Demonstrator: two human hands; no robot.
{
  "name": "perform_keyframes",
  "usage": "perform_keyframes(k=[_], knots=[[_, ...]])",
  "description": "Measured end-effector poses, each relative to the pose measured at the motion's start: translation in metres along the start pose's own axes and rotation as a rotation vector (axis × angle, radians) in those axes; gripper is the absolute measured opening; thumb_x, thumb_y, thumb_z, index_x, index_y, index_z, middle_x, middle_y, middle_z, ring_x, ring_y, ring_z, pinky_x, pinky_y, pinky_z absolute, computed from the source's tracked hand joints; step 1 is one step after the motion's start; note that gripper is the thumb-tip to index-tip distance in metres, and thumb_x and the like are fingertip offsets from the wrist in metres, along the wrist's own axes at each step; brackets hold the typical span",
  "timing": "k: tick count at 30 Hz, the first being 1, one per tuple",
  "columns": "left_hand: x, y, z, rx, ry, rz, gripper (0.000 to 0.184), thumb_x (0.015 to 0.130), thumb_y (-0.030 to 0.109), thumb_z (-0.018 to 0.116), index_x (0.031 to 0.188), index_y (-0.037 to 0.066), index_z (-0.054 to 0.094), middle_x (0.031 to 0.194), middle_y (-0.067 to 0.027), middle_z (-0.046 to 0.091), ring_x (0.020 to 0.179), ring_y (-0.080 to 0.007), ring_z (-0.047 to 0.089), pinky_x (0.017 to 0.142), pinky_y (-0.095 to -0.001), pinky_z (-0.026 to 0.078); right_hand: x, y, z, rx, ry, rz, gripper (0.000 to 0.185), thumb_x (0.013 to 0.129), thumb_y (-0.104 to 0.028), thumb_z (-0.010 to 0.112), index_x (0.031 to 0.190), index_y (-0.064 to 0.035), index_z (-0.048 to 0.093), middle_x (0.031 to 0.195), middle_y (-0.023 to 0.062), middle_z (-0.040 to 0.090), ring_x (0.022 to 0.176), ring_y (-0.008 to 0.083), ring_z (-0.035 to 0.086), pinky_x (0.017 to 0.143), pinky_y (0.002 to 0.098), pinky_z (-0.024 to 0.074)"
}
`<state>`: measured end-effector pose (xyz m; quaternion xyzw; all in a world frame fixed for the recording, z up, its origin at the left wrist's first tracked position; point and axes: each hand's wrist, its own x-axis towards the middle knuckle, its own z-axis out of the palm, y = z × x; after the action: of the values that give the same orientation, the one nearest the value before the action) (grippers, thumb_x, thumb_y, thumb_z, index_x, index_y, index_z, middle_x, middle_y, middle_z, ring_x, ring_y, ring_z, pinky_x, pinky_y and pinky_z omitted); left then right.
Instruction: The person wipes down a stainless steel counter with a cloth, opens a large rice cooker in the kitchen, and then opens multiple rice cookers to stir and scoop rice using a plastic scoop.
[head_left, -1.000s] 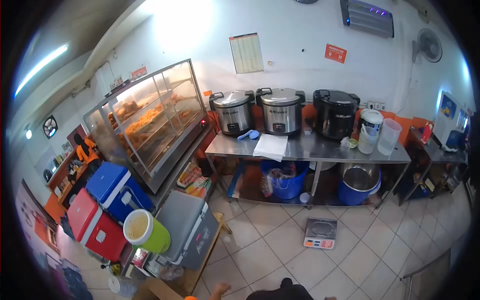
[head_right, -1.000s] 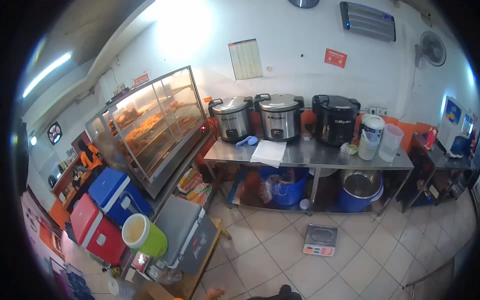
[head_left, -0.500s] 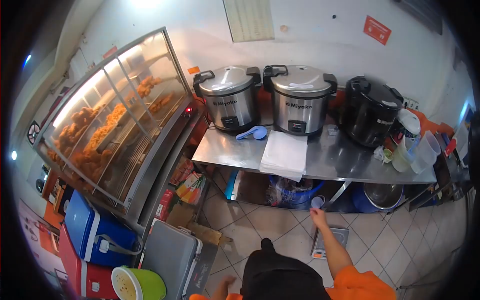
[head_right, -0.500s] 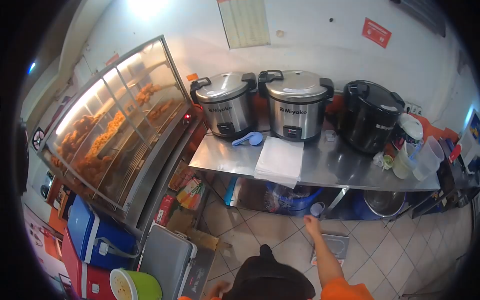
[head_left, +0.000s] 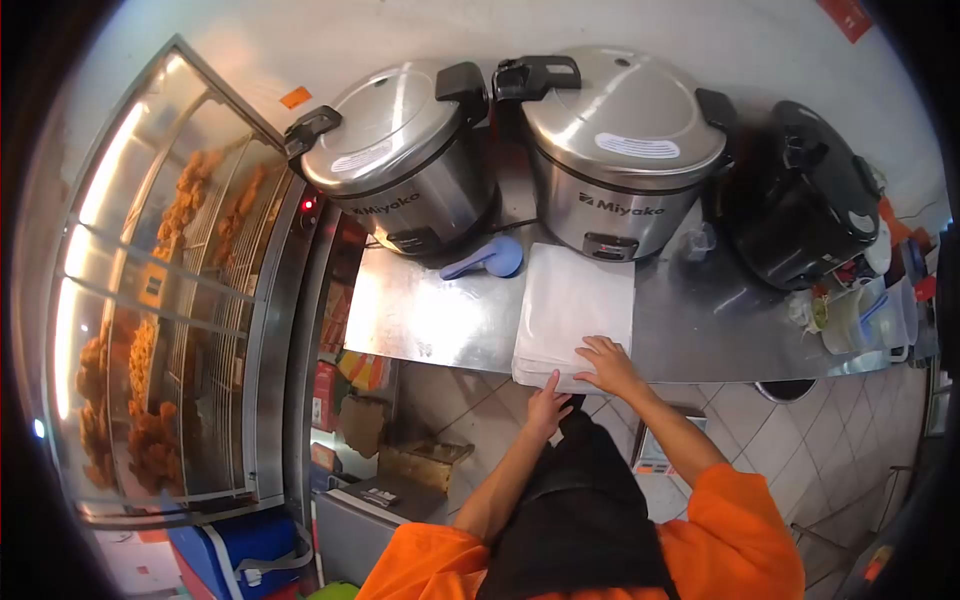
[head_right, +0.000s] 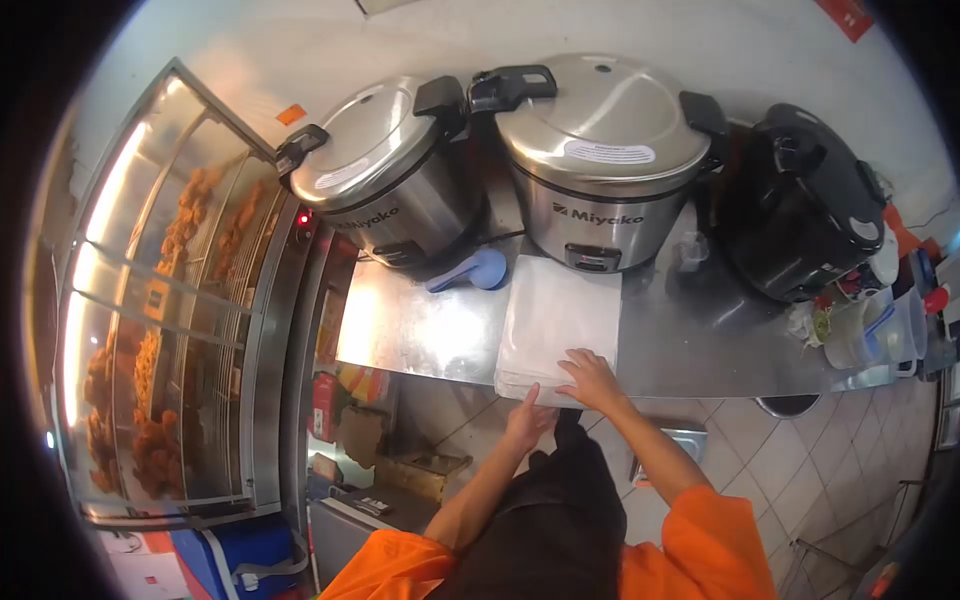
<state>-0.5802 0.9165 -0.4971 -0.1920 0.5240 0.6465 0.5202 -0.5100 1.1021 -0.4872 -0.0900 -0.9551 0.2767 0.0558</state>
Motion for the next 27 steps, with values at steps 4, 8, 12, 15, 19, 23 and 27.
perform_keyframes(k=[4, 8, 12, 15, 19, 23, 27], knots=[[0.022, 0.008, 0.008, -0.142, 0.059, -0.163, 0.059, 0.086, 0.042, 0.066, 0.127, 0.005, 0.046, 0.126, -0.0137, 0.049, 0.117, -0.0285, 0.049, 0.098, -0.0502, 0.039, 0.006, 0.011, 0.001, 0.138, -0.001, 0.054, 0.053, 0.075, -0.035, 0.072, 0.119, -0.0102, 0.059, 0.126, 0.0120, 0.052, 0.120, 0.0305, 0.045, 0.096, 0.0442, 0.0374], [0.037, -0.003, -0.007, -0.147, 0.171, -0.106, 0.050, 0.088, 0.029, 0.066, 0.124, 0.000, 0.047, 0.116, -0.0136, 0.056, 0.105, -0.0269, 0.056, 0.095, -0.0472, 0.044, 0.020, -0.008, -0.009, 0.026, 0.049, 0.038, 0.045, 0.075, -0.035, 0.071, 0.111, -0.0097, 0.061, 0.114, 0.0085, 0.053, 0.109, 0.0297, 0.049, 0.090, 0.0467, 0.0382], [0.025, 0.009, 0.001, -0.116, 0.257, -0.051, 0.038, 0.088, 0.018, 0.066, 0.118, -0.001, 0.051, 0.105, -0.0108, 0.061, 0.094, -0.0246, 0.060, 0.092, -0.0435, 0.048, 0.030, -0.004, 0.000, -0.033, 0.103, 0.020, 0.038, 0.075, -0.029, 0.072, 0.107, -0.0101, 0.061, 0.109, 0.0069, 0.053, 0.104, 0.0279, 0.050, 0.086, 0.0469, 0.0381], [0.030, 0.003, -0.009, -0.115, 0.248, -0.102, 0.031, 0.088, 0.014, 0.066, 0.111, -0.001, 0.053, 0.101, -0.0096, 0.061, 0.093, -0.0240, 0.061, 0.090, -0.0431, 0.050, 0.035, -0.001, 0.011, -0.079, 0.141, -0.070, 0.031, 0.074, -0.021, 0.071, 0.101, -0.0091, 0.062, 0.104, 0.0056, 0.055, 0.100, 0.0254, 0.052, 0.083, 0.0448, 0.0385], [0.026, 0.009, -0.008, -0.185, 0.169, -0.141, 0.025, 0.090, 0.013, 0.064, 0.108, 0.000, 0.053, 0.100, -0.0083, 0.060, 0.092, -0.0226, 0.060, 0.092, -0.0422, 0.049, 0.041, -0.002, 0.018, -0.093, 0.219, -0.127, 0.018, 0.071, -0.012, 0.070, 0.087, -0.0072, 0.063, 0.088, 0.0038, 0.058, 0.087, 0.0229, 0.055, 0.076, 0.0405, 0.0404], [0.022, 0.015, -0.008, -0.257, 0.074, -0.168, 0.025, 0.091, 0.013, 0.062, 0.110, 0.001, 0.053, 0.103, -0.0084, 0.060, 0.096, -0.0224, 0.059, 0.094, -0.0416, 0.047, 0.036, -0.013, 0.016, -0.099, 0.225, -0.094, 0.014, 0.071, -0.012, 0.067, 0.081, -0.0072, 0.059, 0.084, 0.0053, 0.055, 0.084, 0.0237, 0.054, 0.073, 0.0391, 0.0404], [0.033, -0.002, -0.024, -0.273, 0.009, -0.181, 0.025, 0.091, 0.013, 0.061, 0.112, 0.001, 0.053, 0.105, -0.0098, 0.060, 0.100, -0.0236, 0.059, 0.095, -0.0417, 0.046, 0.009, -0.041, 0.014, -0.068, 0.165, -0.049, 0.011, 0.072, -0.010, 0.067, 0.081, -0.0067, 0.062, 0.083, 0.0057, 0.058, 0.083, 0.0241, 0.056, 0.074, 0.0383, 0.0415]])
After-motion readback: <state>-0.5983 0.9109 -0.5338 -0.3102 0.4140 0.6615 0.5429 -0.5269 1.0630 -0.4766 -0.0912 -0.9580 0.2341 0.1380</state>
